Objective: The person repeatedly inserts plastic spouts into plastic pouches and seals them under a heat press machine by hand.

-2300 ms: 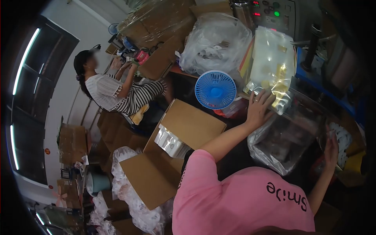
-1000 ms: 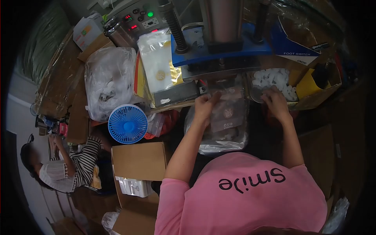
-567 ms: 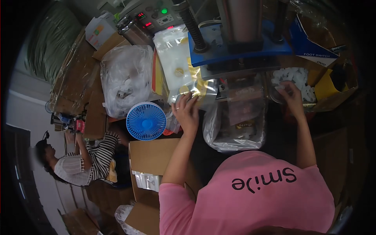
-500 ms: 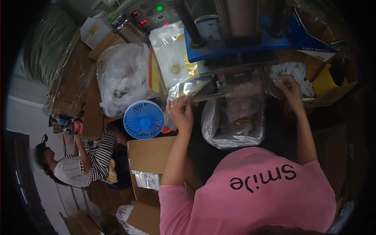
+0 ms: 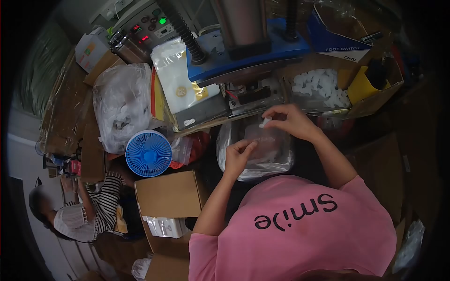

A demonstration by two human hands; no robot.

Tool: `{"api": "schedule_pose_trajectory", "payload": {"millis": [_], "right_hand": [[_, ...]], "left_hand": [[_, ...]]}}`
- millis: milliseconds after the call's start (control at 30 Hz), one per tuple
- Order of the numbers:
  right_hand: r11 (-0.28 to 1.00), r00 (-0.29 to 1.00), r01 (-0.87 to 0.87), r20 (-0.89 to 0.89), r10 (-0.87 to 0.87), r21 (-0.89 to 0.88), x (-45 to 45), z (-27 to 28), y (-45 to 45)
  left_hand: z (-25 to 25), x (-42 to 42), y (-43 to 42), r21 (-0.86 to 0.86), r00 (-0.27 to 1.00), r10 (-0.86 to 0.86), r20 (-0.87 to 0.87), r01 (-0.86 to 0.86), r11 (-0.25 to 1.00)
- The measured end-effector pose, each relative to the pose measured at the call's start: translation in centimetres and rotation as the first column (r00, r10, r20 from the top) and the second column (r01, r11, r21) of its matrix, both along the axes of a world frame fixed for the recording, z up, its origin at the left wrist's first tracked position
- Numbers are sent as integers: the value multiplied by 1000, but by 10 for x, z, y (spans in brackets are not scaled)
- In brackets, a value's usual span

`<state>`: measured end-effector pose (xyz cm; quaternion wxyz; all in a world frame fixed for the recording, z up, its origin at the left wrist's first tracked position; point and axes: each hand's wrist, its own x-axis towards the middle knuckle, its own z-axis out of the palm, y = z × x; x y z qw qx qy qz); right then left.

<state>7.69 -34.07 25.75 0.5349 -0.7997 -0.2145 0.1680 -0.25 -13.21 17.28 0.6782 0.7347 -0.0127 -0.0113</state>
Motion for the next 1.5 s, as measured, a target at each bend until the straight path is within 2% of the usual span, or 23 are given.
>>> {"api": "schedule_pose_trajectory", "payload": {"millis": [33, 100, 133, 200, 300, 367, 500, 567, 600, 667, 700, 733, 767, 800, 900, 933, 1000, 1100, 1167, 1333, 1400, 1433, 1500], "right_hand": [[1000, 1000, 3, 0, -3, 4, 1, -3, -1], [966, 935, 217, 256, -247, 141, 6, -8, -4], [965, 933, 218, 260, -249, 143, 10, -6, -10], [875, 819, 479, 397, -414, -76, 19, 0, -31], [808, 685, 575, 615, -391, -127, 36, -15, -63], [805, 682, 562, 658, -320, -191, 43, -33, -73], [808, 640, 523, 751, -160, -273, 43, -47, -64], [811, 621, 520, 770, -143, -269, 46, -50, -62], [809, 597, 525, 792, -130, -263, 47, -52, -62], [800, 598, 549, 782, -174, -242, 48, -53, -60], [784, 597, 576, 774, -212, -230, 48, -52, -59], [790, 600, 570, 771, -213, -225, 47, -51, -59], [785, 568, 598, 777, -271, -163, 46, -49, -58], [776, 533, 623, 780, -329, -98, 47, -46, -58], [771, 513, 629, 692, -508, 99, 47, -46, -60], [768, 523, 634, 678, -516, 95, 45, -50, -60], [780, 685, 582, 377, -623, 233, 46, -53, -65], [832, 759, 541, 353, -547, 126, 36, -33, -60], [859, 791, 493, 341, -509, 139, 25, -18, -45], [960, 919, 215, 294, -261, 178, -1, 10, -10], [999, 968, -19, 252, 9, 37, -5, 15, -1], [999, 967, -27, 254, 16, 40, -6, 11, 2], [981, 995, -96, 4, 97, 170, -4, -3, 7]], "left_hand": [[12, 6, -3, 29, 998, 46, -46, -45, 999], [23, 21, -5, 65, 992, 90, -87, -84, 994], [26, 31, -7, -24, 979, 128, -158, -134, 991], [33, 48, -11, -114, 961, 158, -227, -187, 976], [46, 66, -18, -182, 945, 145, -293, -204, 962], [43, 74, -24, -444, 926, 127, -355, -287, 849], [35, 77, -18, -410, 922, 134, -362, -287, 866], [33, 83, -1, -116, 979, 97, -177, -119, 986], [42, 87, 13, -108, 978, 104, -181, -125, 986], [70, 100, 44, 344, 985, 159, 64, -171, 923], [66, 107, 56, 351, 984, 163, 65, -176, 920], [50, 115, 70, 622, 909, 224, 352, -406, 669], [34, 120, 83, 717, 775, 152, 613, -627, 305], [19, 112, 95, 805, 901, 166, 401, -433, 405], [26, 65, 84, 871, 906, 42, 421, -417, 261], [28, 51, 80, 802, 848, 37, 528, -513, 306], [19, 41, 98, 754, 832, 103, 546, -541, 372], [41, 32, 92, 581, 746, 196, 636, -631, 515], [50, 24, 76, 204, 912, 380, 157, -406, 891], [36, 11, 22, 193, 965, 231, 128, -252, 948], [11, 5, 17, 164, 979, 164, 121, -183, 969], [2, 3, 15, 133, 988, 93, 121, -109, 985], [-2, -2, 11, 32, 994, 66, 91, -69, 997]]}}
